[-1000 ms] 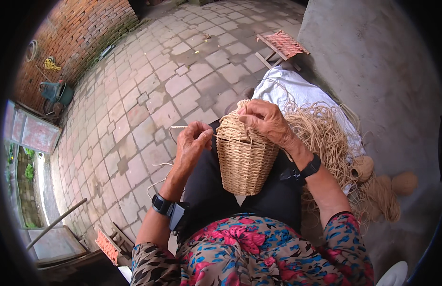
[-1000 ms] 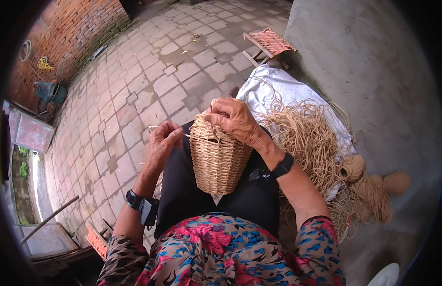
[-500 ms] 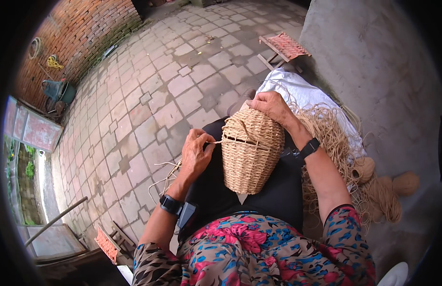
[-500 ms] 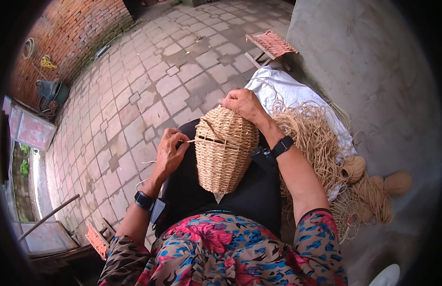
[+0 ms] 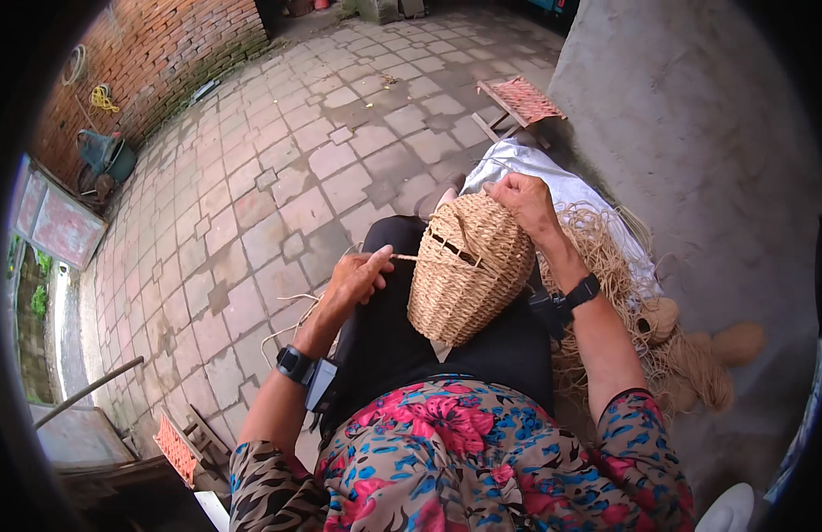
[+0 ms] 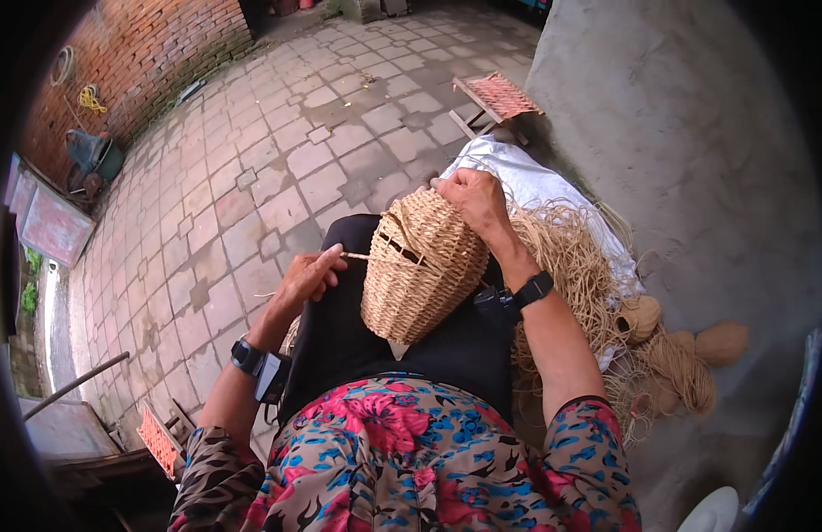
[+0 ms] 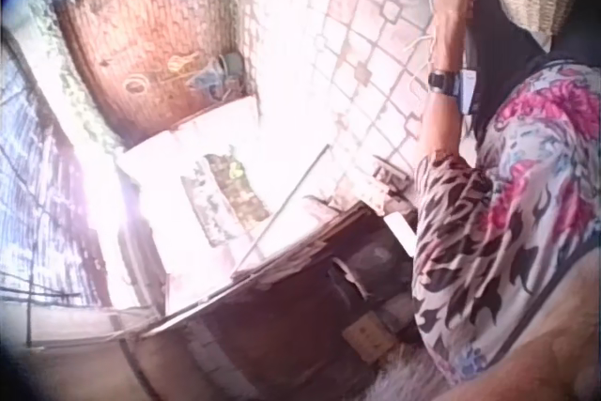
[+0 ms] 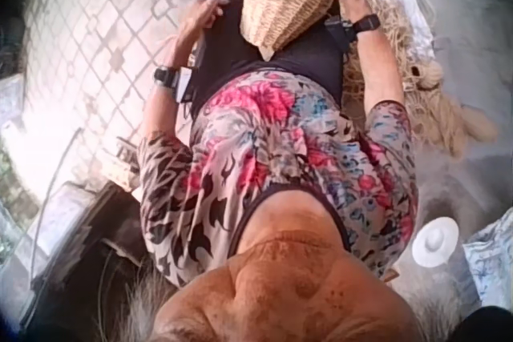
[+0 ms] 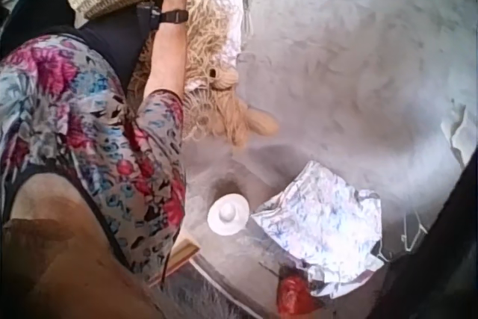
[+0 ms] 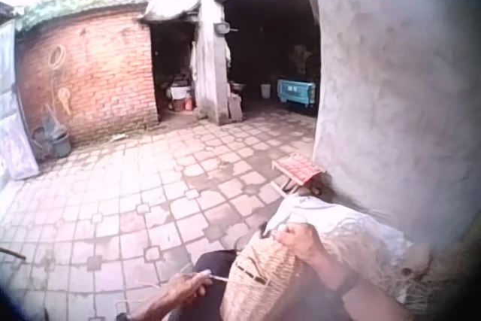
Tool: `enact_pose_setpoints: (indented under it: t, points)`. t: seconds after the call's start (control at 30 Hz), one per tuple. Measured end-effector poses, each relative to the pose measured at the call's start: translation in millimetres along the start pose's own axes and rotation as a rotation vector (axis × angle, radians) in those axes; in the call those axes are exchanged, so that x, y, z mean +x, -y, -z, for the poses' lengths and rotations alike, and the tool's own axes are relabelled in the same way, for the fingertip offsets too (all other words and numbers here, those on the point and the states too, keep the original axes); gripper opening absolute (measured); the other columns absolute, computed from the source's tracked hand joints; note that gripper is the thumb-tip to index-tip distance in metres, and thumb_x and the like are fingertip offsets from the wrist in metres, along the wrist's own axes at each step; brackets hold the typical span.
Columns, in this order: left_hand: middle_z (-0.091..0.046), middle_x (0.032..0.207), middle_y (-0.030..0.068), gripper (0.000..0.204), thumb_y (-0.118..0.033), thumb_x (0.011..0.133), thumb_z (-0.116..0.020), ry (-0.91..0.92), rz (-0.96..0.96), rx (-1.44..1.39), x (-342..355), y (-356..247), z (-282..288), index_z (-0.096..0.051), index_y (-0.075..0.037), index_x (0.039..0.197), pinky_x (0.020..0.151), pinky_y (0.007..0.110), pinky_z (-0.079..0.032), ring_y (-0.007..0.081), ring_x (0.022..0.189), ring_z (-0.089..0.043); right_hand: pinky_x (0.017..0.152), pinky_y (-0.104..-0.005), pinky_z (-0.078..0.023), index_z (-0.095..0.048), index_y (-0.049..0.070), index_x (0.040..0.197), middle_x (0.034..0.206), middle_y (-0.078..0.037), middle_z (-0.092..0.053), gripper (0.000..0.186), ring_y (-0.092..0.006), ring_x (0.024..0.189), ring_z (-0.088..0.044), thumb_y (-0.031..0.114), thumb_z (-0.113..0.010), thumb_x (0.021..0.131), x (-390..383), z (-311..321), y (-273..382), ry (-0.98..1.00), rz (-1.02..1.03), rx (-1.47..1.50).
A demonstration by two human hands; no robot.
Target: The recorder is weaving a basket from straw fibers using their hands.
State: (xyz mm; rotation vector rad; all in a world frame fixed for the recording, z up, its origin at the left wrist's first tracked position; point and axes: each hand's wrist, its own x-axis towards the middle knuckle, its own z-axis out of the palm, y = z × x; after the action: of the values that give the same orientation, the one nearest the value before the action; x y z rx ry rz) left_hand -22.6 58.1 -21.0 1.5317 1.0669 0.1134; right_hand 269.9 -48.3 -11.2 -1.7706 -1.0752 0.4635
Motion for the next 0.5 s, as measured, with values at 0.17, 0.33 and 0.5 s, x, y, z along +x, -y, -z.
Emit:
enact_pose_setpoints:
  t: [0.17,0.33,0.5]
  points:
    - [-0.039,0.14,0.0209,0.084,-0.053,0.079,-0.069,-0.018,-0.574,0.345,-3,-5,-47,-0.037,-0.005,0.141,0.105,0.046,-0.037,0.0355,0.125,-0.044,0.055,-0.029,-0.041,-0.065,0.001,0.068,0.056,-0.002,-0.055,0.036,-0.0089,0.056,-0.047,0.033,-0.071,0.082,-5,0,-14,-0.03,-0.028,-0.026]
    - [-0.034,0.144,0.0204,0.087,-0.054,0.079,-0.066,-0.129,-0.663,0.237,6,-5,-86,-0.032,-0.005,0.143,0.111,0.045,-0.024,0.0373,0.134,-0.029,0.055,-0.0304,-0.042,-0.065,0.001,0.07,0.058,-0.003,-0.059,0.036,-0.0115,0.056,-0.05,0.034,-0.071,0.081,-1,-3,-14,-0.05,-0.07,0.002]
    - [-0.033,0.146,0.018,0.083,-0.05,0.082,-0.063,-0.173,-0.652,0.163,10,-2,-99,-0.03,-0.008,0.145,0.112,0.044,-0.023,0.0357,0.134,-0.029,0.055,-0.0303,-0.042,-0.065,0.002,0.07,0.059,-0.002,-0.058,0.034,-0.0105,0.056,-0.049,0.034,-0.071,0.081,-1,-4,-18,-0.077,-0.081,-0.027]
